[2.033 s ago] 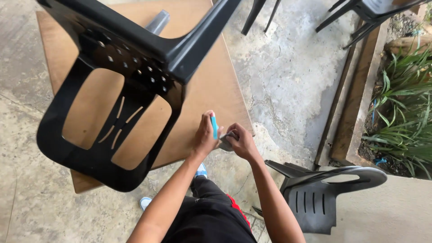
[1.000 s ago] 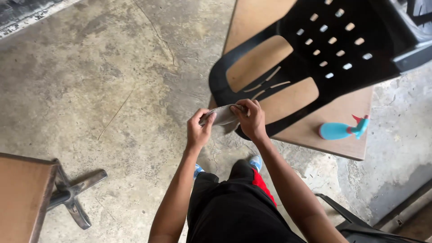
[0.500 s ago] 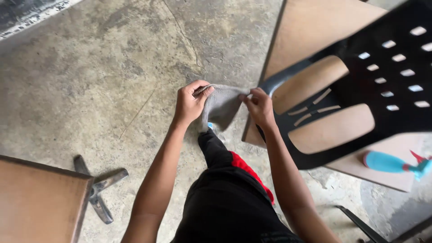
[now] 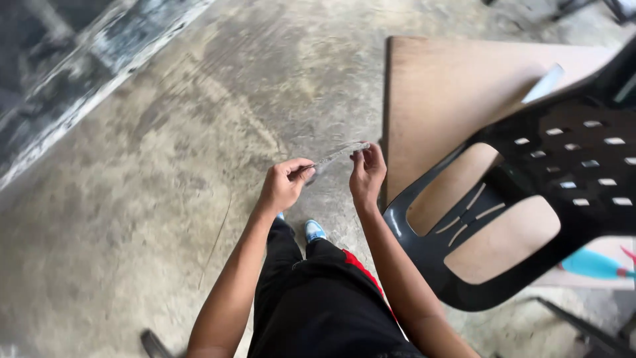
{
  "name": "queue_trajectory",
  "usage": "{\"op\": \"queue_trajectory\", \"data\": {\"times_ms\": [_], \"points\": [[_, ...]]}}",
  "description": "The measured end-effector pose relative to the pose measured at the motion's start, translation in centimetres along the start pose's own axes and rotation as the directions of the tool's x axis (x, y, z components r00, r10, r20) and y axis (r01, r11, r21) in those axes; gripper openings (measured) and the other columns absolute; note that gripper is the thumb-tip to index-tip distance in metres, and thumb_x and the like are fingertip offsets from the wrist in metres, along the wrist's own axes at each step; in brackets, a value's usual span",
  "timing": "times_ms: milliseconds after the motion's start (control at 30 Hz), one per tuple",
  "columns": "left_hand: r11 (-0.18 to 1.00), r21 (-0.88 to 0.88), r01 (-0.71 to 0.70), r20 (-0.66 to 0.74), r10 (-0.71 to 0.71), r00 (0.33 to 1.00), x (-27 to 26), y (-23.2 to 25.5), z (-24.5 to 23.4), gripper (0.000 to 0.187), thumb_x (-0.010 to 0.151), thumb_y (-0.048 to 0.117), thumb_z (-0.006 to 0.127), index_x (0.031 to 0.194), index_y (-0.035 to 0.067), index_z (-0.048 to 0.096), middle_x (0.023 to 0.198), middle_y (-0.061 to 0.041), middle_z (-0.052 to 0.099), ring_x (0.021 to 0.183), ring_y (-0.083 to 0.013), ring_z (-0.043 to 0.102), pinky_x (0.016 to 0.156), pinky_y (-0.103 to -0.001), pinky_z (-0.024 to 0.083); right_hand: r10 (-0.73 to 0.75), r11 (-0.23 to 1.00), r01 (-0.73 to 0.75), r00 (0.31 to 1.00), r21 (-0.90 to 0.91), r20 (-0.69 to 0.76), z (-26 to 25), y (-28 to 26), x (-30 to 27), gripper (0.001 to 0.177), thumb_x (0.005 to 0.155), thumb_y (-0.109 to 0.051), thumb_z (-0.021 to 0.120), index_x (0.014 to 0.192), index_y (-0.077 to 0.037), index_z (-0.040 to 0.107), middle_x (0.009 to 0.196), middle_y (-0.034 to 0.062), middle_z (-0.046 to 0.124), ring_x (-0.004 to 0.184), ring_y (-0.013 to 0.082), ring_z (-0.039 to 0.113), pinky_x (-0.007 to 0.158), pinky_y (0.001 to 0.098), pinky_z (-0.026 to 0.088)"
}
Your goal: Cleaning plastic chairs and wooden tables using a spray bottle and a cloth.
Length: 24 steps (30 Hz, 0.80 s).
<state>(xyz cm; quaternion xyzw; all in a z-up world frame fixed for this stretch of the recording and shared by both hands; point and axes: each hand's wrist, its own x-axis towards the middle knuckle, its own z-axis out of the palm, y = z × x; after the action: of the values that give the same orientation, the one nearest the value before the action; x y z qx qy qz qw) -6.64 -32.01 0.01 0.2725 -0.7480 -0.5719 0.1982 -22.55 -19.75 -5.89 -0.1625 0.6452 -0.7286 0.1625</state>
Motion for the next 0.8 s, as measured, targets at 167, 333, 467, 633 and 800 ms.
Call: {"op": "queue_trajectory", "data": {"times_ms": [167,333,467,633,800], "points": [[0.960,-0.257,-0.107,0.411,0.209,0.887,8.4,3.5,2.2,0.009,0.096,0.004,0.068,0.102,-0.003,0.070,0.125,-0.010,0.071,0.099,-0.0120,0.069,0.086,-0.029,0.058,-0.204,0.964,0.254,0.898,0.081,-0.390,-1.7,1.2,2.3,0.017,0.110,-0.002,0.054,0.127,-0.003,0.054,0.116,0.0039,0.061,0.105,0.0099,0.062,0.093,0.0264,0.054],[0.925,-0.377,-0.055,0.741,0.336,0.581,14.4,10.0,7.8,0.006,0.096,0.001,0.064,0.100,-0.003,0.065,0.140,-0.011,0.068,0.108,-0.0147,0.068,0.096,-0.032,0.057,-0.154,0.891,0.405,0.693,0.204,-0.704,-3.5,-3.1,4.6,0.024,0.112,-0.016,0.052,0.131,-0.011,0.040,0.118,0.0028,0.053,0.105,0.0100,0.060,0.087,0.0264,0.055],[0.899,-0.433,-0.063,0.869,0.435,0.235,16.8,15.8,13.1,0.010,0.098,0.003,0.061,0.107,-0.002,0.064,0.136,-0.012,0.068,0.113,-0.0154,0.067,0.099,-0.032,0.055,0.078,0.713,0.531,0.590,0.459,-0.804,-8.7,-5.8,5.6,0.051,0.104,-0.047,0.041,0.142,-0.013,0.036,0.120,0.0070,0.055,0.100,0.0207,0.062,0.086,0.0372,0.055],[0.754,-0.574,-0.318,0.773,0.628,0.093,21.1,24.0,21.2,0.019,0.101,0.010,0.063,0.116,0.001,0.071,0.110,-0.013,0.076,0.102,-0.0208,0.072,0.093,-0.033,0.058,-0.126,0.473,0.806,0.462,0.356,-0.878,-12.9,-14.4,8.4,0.073,0.103,-0.066,0.027,0.146,-0.008,0.041,0.133,0.0130,0.054,0.116,0.0303,0.059,0.104,0.0450,0.049],[0.359,-0.625,-0.693,0.491,0.871,0.009,24.6,30.3,32.6,0.030,0.111,0.028,0.051,0.112,0.005,0.069,0.107,-0.018,0.076,0.104,-0.0363,0.071,0.090,-0.046,0.055,-0.763,0.644,0.201,0.100,-0.738,-0.639,-17.6,-16.5,14.3,0.046,0.114,-0.040,0.053,0.146,-0.008,0.048,0.142,0.0112,0.053,0.134,0.0314,0.051,0.121,0.0446,0.037]]}}
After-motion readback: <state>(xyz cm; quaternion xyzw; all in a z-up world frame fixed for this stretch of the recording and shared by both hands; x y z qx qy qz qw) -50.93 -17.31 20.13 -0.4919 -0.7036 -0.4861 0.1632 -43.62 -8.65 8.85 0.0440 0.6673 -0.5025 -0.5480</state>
